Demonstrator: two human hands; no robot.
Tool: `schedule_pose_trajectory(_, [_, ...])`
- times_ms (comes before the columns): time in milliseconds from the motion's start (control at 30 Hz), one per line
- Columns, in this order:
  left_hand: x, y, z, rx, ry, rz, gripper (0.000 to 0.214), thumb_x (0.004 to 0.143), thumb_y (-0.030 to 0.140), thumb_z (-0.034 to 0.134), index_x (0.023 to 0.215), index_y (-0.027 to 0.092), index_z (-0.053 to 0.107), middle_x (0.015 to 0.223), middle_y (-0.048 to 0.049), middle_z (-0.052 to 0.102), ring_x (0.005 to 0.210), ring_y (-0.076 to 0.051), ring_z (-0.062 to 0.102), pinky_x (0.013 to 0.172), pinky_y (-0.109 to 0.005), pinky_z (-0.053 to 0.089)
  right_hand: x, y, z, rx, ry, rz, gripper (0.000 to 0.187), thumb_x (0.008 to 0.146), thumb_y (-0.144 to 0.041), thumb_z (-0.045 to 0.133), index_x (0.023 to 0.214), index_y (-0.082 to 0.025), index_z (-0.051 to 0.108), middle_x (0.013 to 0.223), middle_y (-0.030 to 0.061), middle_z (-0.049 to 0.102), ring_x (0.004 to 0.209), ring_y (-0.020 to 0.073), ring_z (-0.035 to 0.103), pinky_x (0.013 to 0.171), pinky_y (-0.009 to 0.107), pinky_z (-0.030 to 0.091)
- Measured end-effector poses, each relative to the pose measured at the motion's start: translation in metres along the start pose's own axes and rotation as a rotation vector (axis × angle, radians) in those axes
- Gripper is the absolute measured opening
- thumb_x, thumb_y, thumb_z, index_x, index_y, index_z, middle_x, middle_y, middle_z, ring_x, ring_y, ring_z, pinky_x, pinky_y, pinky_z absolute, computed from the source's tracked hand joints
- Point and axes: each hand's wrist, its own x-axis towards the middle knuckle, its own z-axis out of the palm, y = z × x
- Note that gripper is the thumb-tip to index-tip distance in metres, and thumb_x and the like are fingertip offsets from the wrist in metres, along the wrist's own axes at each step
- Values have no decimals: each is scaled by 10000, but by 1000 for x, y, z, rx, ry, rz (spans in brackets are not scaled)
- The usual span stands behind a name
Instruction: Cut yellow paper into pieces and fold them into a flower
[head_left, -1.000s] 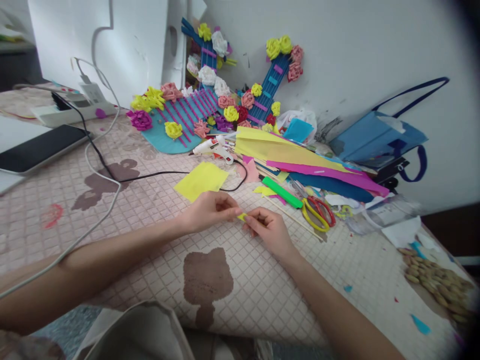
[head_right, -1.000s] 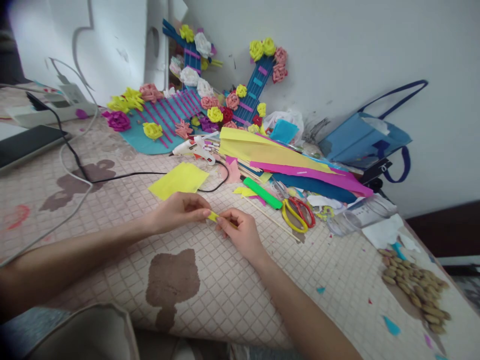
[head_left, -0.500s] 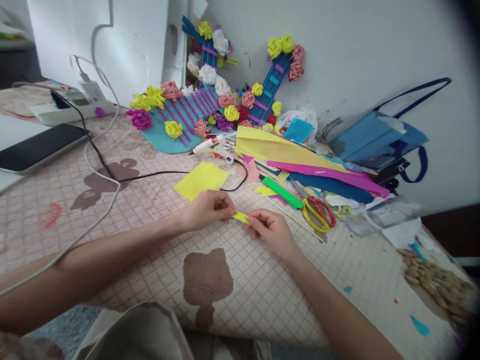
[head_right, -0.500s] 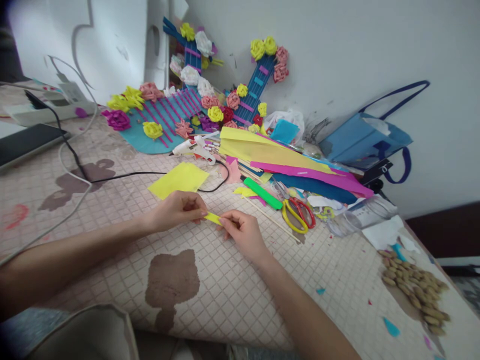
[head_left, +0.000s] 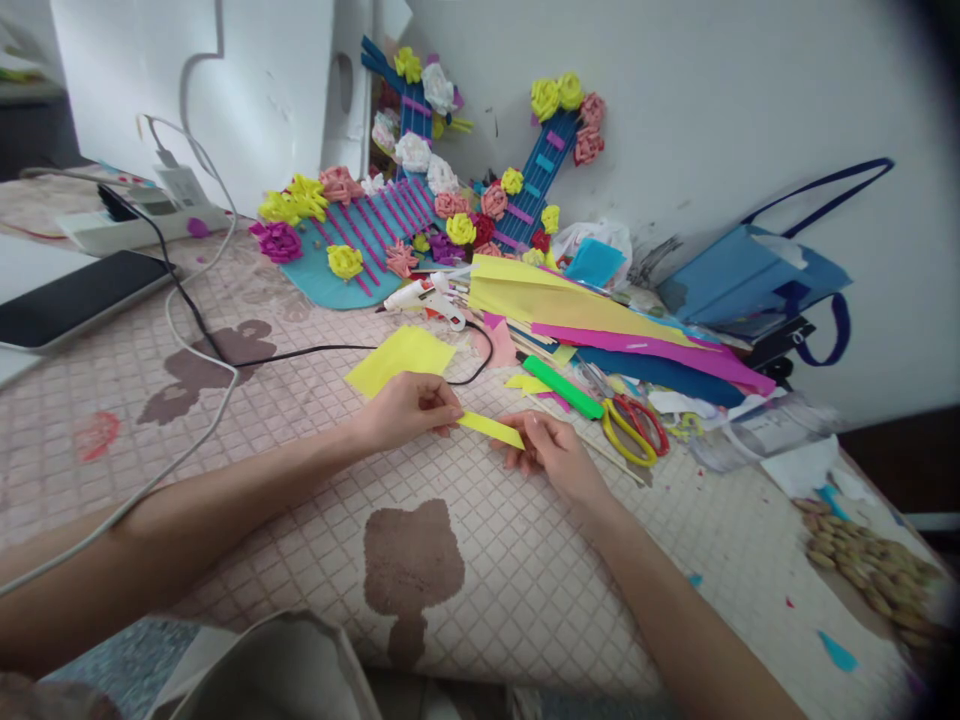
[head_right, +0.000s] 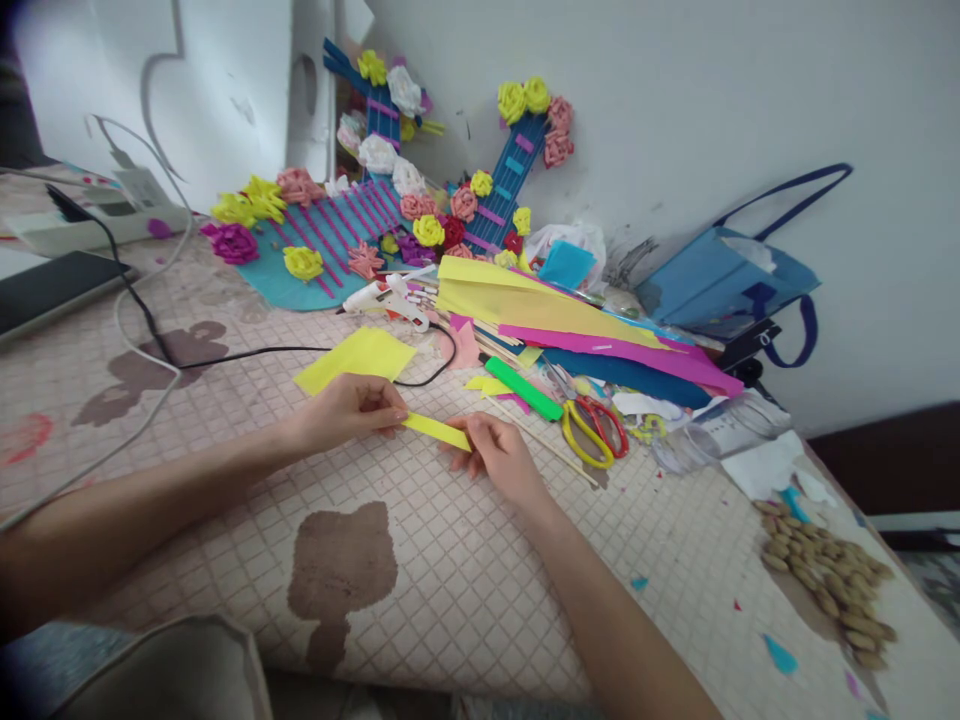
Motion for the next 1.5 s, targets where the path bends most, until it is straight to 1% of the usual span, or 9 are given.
schedule_pose_trajectory(167, [-1, 2, 1, 25, 12, -4, 168, 735, 284, 657, 728, 122, 614, 593, -11, 643, 527, -89, 600, 480, -163, 461, 0, -2, 1, -73, 18, 15, 254, 794, -415, 604, 832, -164, 586, 688, 28, 660, 471, 89, 532, 379, 191, 348])
schedule_pose_trajectory(367, [2, -2, -4, 102, -27, -67, 194, 756, 316, 621, 813, 133, 650, 664, -36, 686, 590, -130, 648, 542, -208, 507, 2, 0, -5, -108, 25, -7, 221, 808, -380, 584, 852, -164, 588, 692, 27, 659, 448, 83, 511, 372, 193, 316])
schedule_pose_trajectory(567, [-1, 4, -4, 282, -9, 43, 175, 759, 310, 601, 755, 140, 644, 627, -19, 672, 553, -110, 615, 505, -184, 461, 2, -3, -13, -190, 31, -65, 192, 822, -353, 557, 857, -168, 592, 689, 15, 647, 426, 73, 459, 418, 211, 362])
schedule_pose_trajectory(667, [-1, 7, -5, 219, 3, 62, 191, 761, 323, 597, 740, 136, 628, 652, -27, 682, 558, -108, 617, 521, -191, 475, 2, -7, -30, -369, 107, -125, 198, 834, -358, 527, 860, -177, 602, 688, 15, 640, 480, 106, 511, 462, 236, 404])
schedule_pose_trajectory(800, [2, 6, -10, 58, 56, -3, 218, 750, 347, 618, 759, 129, 615, 689, -51, 694, 578, -112, 623, 565, -219, 507, -1, -11, -59, -814, 270, -146, 136, 814, -306, 543, 869, -200, 609, 762, 29, 654, 689, 175, 602, 637, 305, 459])
schedule_pose_trajectory(967, [4, 4, -10, -34, 101, -33, 225, 742, 357, 631, 764, 134, 609, 717, -50, 696, 591, -103, 621, 585, -219, 512, -2, -6, -77, -1177, 227, -109, 46, 771, -236, 570, 789, -194, 567, 852, 50, 621, 796, 193, 584, 696, 306, 428])
schedule_pose_trajectory(1133, [3, 5, -10, -42, 152, -35, 232, 745, 368, 636, 784, 141, 607, 727, -41, 695, 599, -102, 622, 586, -214, 512, -3, -8, -67, -1223, 233, -116, 74, 802, -158, 484, 758, -190, 534, 828, 48, 605, 789, 179, 575, 683, 281, 403])
schedule_pose_trajectory(1367, [3, 5, -9, -39, 214, -29, 246, 754, 377, 625, 787, 136, 587, 735, -52, 692, 604, -108, 622, 590, -221, 517, -14, -16, -20, -1071, 68, -196, 82, 804, -148, 487, 766, -202, 535, 801, 8, 616, 726, 143, 569, 637, 244, 385])
schedule_pose_trajectory(1500, [4, 2, -8, -14, 224, -29, 254, 752, 396, 624, 784, 146, 589, 743, -47, 691, 625, -118, 632, 612, -234, 528, -12, -17, -26, -1137, 161, -209, 94, 817, -150, 465, 787, -201, 538, 828, 27, 622, 728, 155, 574, 638, 253, 388])
